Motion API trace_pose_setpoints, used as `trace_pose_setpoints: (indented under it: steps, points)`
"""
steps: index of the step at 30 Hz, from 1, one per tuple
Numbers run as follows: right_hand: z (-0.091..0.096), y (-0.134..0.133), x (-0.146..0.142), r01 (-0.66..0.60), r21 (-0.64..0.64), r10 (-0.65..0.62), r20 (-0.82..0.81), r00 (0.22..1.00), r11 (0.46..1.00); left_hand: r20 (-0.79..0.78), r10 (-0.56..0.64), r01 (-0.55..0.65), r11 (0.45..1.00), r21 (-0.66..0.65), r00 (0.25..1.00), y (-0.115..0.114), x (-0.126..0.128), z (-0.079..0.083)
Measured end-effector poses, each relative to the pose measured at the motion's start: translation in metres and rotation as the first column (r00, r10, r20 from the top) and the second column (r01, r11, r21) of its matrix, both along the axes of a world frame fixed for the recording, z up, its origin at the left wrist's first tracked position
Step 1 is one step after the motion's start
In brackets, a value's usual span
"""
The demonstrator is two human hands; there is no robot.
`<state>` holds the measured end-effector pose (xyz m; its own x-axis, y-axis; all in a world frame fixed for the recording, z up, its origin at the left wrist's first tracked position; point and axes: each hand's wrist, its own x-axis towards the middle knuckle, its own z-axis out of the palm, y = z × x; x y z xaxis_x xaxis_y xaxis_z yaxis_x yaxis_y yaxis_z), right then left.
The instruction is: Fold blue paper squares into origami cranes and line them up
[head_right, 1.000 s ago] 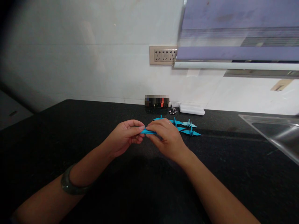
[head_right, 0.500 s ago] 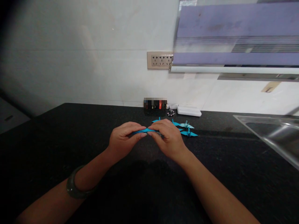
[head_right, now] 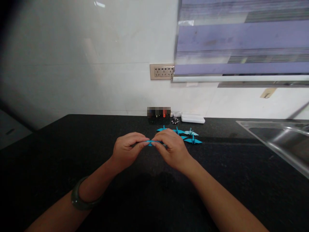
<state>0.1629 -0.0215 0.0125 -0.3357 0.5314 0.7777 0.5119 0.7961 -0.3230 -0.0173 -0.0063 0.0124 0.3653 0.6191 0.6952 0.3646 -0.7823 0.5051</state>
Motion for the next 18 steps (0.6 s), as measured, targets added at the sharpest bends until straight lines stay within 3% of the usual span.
trace_pose_setpoints:
  steps: [18]
  points:
    - [-0.0002, 0.0, 0.0027, -0.138, -0.169, 0.139, -0.003, 0.99, 0.976, -0.164, -0.137, 0.129, 0.99, -0.057, 0.977, -0.0017, -0.0009, 0.0077]
